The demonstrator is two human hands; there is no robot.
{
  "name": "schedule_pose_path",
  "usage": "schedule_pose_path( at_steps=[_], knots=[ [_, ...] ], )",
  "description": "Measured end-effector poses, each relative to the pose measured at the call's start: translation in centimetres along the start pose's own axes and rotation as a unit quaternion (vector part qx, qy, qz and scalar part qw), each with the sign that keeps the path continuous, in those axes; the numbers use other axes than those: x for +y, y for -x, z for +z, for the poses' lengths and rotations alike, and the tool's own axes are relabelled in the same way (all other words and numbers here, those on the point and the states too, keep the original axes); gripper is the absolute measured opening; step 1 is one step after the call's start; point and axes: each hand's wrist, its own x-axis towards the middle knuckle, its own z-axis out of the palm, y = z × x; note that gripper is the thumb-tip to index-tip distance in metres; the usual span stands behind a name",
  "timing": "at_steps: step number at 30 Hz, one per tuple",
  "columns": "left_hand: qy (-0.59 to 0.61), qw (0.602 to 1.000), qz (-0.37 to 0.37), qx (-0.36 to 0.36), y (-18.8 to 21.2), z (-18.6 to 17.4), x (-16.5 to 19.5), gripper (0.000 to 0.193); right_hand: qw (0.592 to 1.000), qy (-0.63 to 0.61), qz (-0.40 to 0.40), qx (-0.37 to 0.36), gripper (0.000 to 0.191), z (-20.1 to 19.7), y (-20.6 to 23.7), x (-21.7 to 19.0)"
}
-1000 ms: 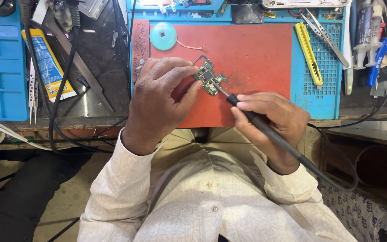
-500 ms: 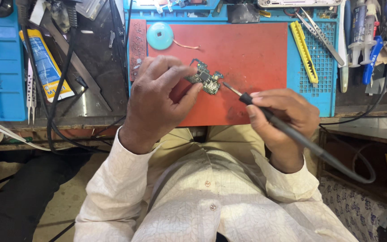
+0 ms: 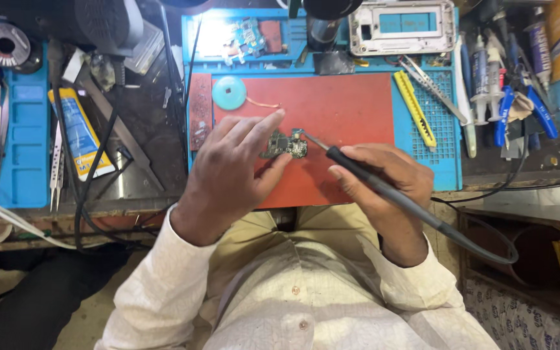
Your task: The person holds a small circuit board and uses a soldering iron to apply heat to various points on the board. The person rotates the board to access different areas while maintaining a steady hand on the tool.
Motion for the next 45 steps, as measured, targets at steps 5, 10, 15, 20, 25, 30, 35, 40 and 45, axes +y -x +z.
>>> schedule_pose_path(
  at_steps=[5, 10, 15, 20, 25, 30, 35, 40, 45],
  knots=[
    [-0.015, 0.998, -0.005, 0.063, 0.5, 1.0, 0.4, 0.054, 0.998, 0.059, -0.007, -0.024, 0.024, 0.2, -0.2, -0.1],
    [0.016, 0.999, 0.005, 0.051, 0.7, 0.5, 0.0, 0.054, 0.998, 0.056, -0.01, -0.027, 0.018, 0.3, -0.2, -0.2],
    [0.018, 0.998, -0.011, 0.057, 0.7, 0.7, -0.1, 0.052, 0.997, 0.068, -0.009, -0.023, 0.015, 0.3, -0.1, -0.3],
    [0.021, 0.998, -0.019, 0.064, 0.7, 0.7, 0.0, 0.05, 0.998, 0.048, 0.02, -0.032, 0.012, 0.5, -0.4, -0.5],
    [0.027, 0.998, -0.01, 0.058, 0.6, 0.4, 0.2, 0.054, 0.997, 0.072, -0.007, -0.028, 0.016, 0.8, -0.3, -0.7],
    [0.043, 0.998, -0.016, 0.052, 0.9, 0.2, 0.1, 0.063, 0.996, 0.071, -0.028, -0.04, 0.02, 0.4, 0.0, -0.7],
    [0.061, 0.996, -0.019, 0.057, 1.1, 0.3, -0.3, 0.066, 0.995, 0.064, -0.038, -0.059, 0.023, 0.5, 0.2, -0.9],
    [0.067, 0.996, -0.016, 0.061, 1.1, 0.4, -0.3, 0.067, 0.989, 0.095, -0.089, -0.069, 0.025, 0.7, -0.1, -0.8],
    [0.068, 0.996, -0.015, 0.059, 1.1, 0.3, -0.3, 0.067, 0.987, 0.096, -0.107, -0.074, 0.025, 0.6, -0.2, -0.4]
  ],
)
